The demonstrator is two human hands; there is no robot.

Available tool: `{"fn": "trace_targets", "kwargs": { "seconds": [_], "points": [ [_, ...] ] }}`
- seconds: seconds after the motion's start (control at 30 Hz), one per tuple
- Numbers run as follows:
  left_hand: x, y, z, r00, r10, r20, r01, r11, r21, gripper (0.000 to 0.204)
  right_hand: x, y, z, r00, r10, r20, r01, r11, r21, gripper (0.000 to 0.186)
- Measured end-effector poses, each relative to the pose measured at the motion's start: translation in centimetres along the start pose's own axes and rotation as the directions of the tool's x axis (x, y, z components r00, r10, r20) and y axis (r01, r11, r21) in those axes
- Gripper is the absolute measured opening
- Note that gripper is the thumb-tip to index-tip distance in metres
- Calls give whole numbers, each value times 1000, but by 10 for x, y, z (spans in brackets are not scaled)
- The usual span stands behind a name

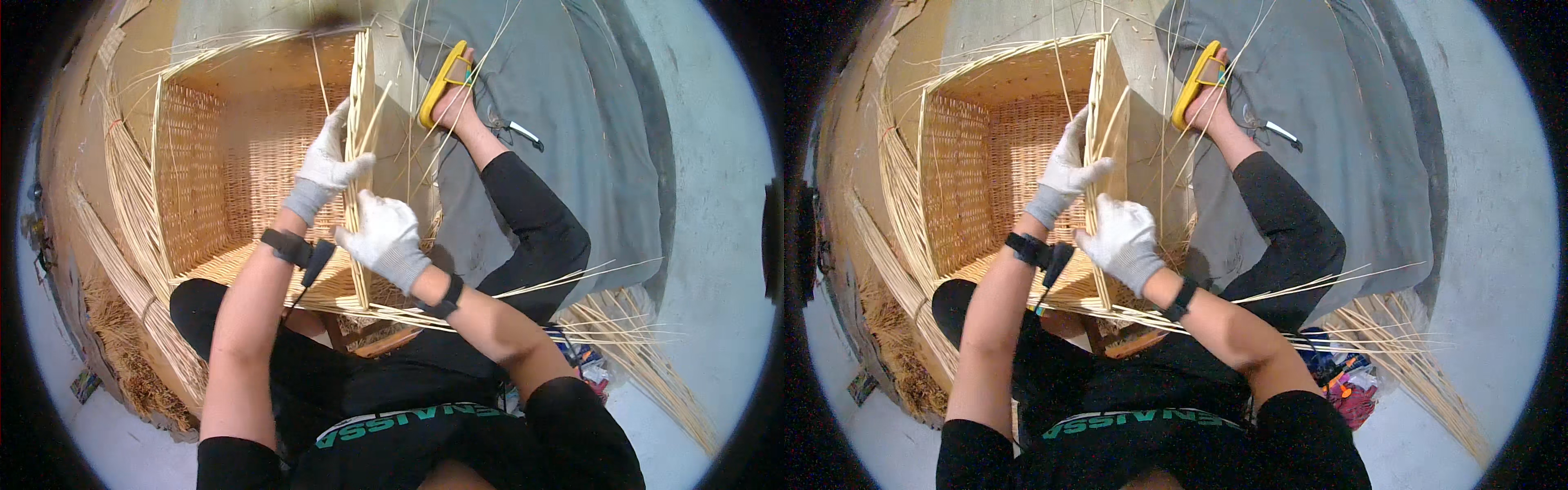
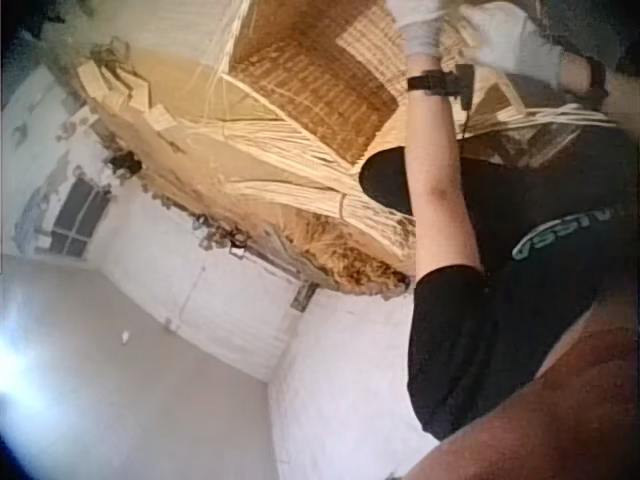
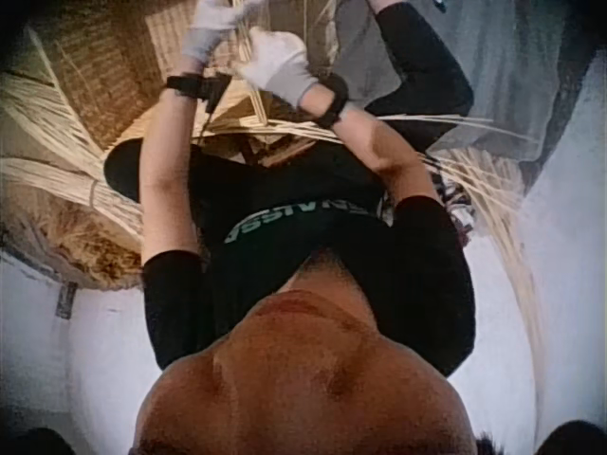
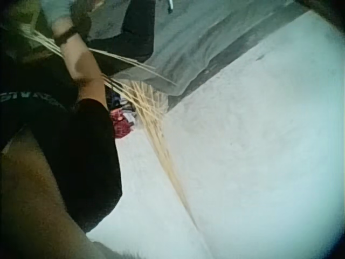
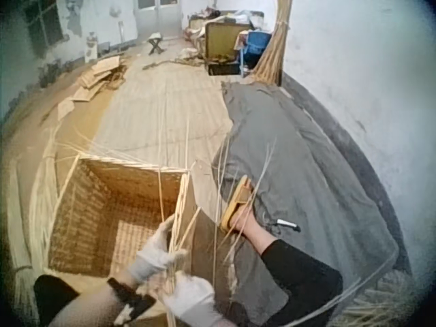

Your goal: Weave the top edge of a square wicker basket using long flexible rods.

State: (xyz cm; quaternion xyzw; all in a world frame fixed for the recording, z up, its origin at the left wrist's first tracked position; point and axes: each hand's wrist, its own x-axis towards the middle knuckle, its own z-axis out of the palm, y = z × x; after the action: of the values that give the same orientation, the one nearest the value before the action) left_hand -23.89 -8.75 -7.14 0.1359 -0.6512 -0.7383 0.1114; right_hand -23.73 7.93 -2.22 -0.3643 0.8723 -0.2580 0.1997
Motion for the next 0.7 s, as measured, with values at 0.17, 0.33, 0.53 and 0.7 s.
{"fn": "trace_targets", "kwargs": {
  "seconds": [0.17, 0.33, 0.53, 0.7],
  "points": [
    [0, 7, -22, 994, -6, 113, -3, 997, 81, 99, 18, -5, -18, 962, -35, 271, 27, 999, 35, 52],
    [-7, 7, -14, 997, -55, 49, 46, 986, 162, 103, 52, 48, -45, 919, -281, 275, 256, 959, 124, 44],
    [-4, 4, -8, 1000, -3, 13, 0, 977, 214, 104, 139, 51, -83, 747, -664, -35, 652, 742, -155, 33],
    [-8, 1, -5, 1000, 11, -4, -10, 977, 214, 100, 163, 52, -82, 567, -823, 35, 780, 522, -345, 29]
  ]
}}
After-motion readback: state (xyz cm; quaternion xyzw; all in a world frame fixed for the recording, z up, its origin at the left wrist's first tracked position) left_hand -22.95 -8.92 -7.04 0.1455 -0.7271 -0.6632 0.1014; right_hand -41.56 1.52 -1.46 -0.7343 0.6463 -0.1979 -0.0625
